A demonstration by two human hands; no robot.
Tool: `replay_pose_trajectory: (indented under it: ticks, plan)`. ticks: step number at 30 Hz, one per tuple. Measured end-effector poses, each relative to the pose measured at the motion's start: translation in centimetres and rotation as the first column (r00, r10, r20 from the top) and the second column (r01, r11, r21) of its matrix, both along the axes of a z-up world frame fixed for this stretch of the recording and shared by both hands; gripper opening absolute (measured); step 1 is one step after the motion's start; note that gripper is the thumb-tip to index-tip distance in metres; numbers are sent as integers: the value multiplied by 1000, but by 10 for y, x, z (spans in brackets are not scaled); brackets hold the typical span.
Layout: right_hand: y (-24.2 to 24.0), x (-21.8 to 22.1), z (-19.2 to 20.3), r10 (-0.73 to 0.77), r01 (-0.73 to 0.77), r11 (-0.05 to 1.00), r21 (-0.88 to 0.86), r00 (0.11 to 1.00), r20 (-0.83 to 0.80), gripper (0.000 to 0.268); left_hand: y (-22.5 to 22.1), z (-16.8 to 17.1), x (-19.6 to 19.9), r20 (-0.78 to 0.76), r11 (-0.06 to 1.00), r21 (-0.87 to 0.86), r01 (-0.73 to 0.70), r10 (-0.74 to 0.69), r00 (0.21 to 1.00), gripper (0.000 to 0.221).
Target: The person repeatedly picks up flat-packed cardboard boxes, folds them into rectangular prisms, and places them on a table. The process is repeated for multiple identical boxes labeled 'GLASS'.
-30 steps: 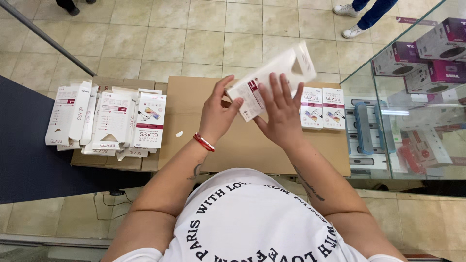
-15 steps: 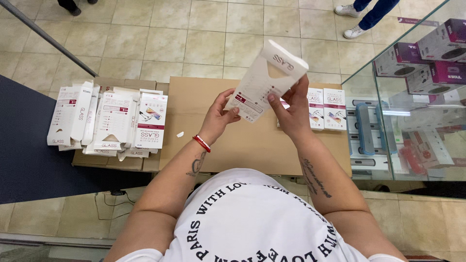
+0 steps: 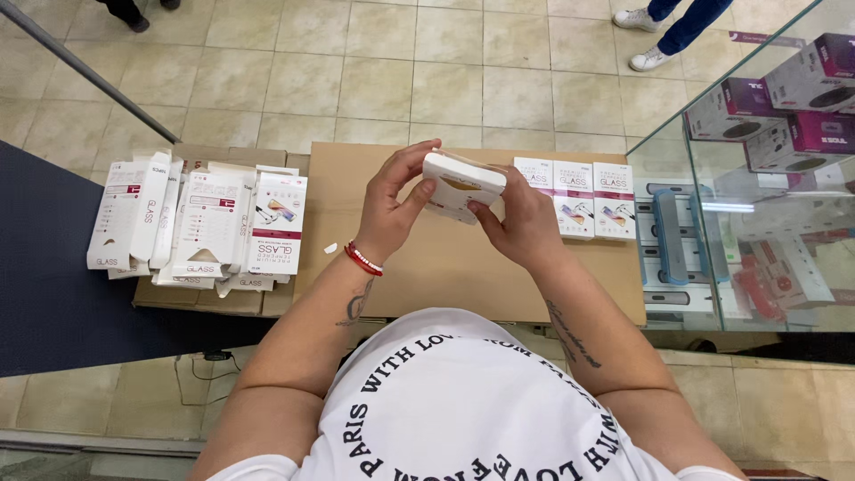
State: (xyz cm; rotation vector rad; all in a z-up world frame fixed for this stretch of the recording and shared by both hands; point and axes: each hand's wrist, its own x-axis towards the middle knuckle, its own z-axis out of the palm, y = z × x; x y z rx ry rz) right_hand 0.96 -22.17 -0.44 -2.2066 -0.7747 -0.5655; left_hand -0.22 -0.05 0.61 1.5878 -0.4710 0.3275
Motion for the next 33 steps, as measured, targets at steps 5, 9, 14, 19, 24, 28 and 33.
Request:
replay_pose_trajectory:
  ticks: [5, 9, 14, 19, 24, 28, 33]
  plan:
    - [5, -6, 6, 21, -11, 996, -92, 994, 106, 43, -2, 7, -3, -8, 998, -47, 32, -32, 999, 31]
    - [9, -13, 5, 4, 34, 990, -136, 963, 268, 48, -7, -9, 2, -132, 999, -26, -45, 42, 990, 38]
    - [14, -20, 2, -73, 152, 971, -182, 922, 380, 74, -14, -9, 3, -334, 983, -182, 10, -71, 940, 56]
    - [17, -17, 0, 40, -21, 995, -96, 980, 194, 86, -13, -7, 5, -280, 970, -226, 93, -157, 947, 35]
    - [12, -5, -5, 133, -136, 985, -107, 991, -28, 100, -11, -12, 9, -202, 943, -244, 226, -277, 939, 77]
    - [11, -1, -2, 160, -174, 970, -169, 983, -92, 110, -8, -7, 12, -194, 920, -224, 320, -364, 911, 99]
    - [12, -4, 7, 90, -104, 972, -209, 993, -76, 110, -9, -21, 20, -226, 935, -206, 290, -334, 915, 98]
